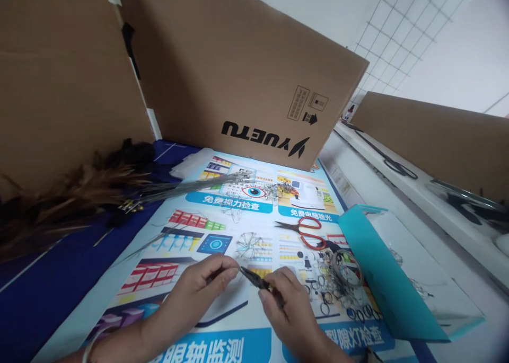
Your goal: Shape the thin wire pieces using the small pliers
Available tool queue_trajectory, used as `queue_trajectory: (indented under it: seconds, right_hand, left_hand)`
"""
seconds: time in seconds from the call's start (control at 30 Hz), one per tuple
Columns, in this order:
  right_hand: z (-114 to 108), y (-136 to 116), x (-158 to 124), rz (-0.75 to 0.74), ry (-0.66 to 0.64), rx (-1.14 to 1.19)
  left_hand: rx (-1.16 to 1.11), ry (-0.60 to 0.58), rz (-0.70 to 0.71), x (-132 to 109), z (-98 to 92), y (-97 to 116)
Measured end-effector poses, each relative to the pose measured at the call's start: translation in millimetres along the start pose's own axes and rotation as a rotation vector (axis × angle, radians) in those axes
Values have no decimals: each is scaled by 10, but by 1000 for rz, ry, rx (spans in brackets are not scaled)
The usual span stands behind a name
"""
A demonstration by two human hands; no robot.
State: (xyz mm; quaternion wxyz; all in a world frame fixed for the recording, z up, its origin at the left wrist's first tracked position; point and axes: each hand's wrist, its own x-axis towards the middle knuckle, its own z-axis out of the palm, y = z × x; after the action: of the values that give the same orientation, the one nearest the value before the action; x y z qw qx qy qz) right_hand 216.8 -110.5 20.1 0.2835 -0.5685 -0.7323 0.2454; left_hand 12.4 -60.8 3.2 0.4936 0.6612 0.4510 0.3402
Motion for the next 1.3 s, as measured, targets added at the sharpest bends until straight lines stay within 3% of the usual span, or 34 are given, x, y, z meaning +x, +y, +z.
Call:
queue_trajectory:
  seconds: [0.17, 0.87, 1.3]
  right_hand:
    - [-5, -2, 7, 1, -20, -13]
    - [91, 20, -25, -102, 98, 3]
    - [68, 9, -34, -80, 74, 7]
  left_hand:
    - [7, 11, -68, -8, 6, -41]
    - [-234, -39, -51, -23, 49, 92]
    - [-396, -24, -125, 13, 60, 50]
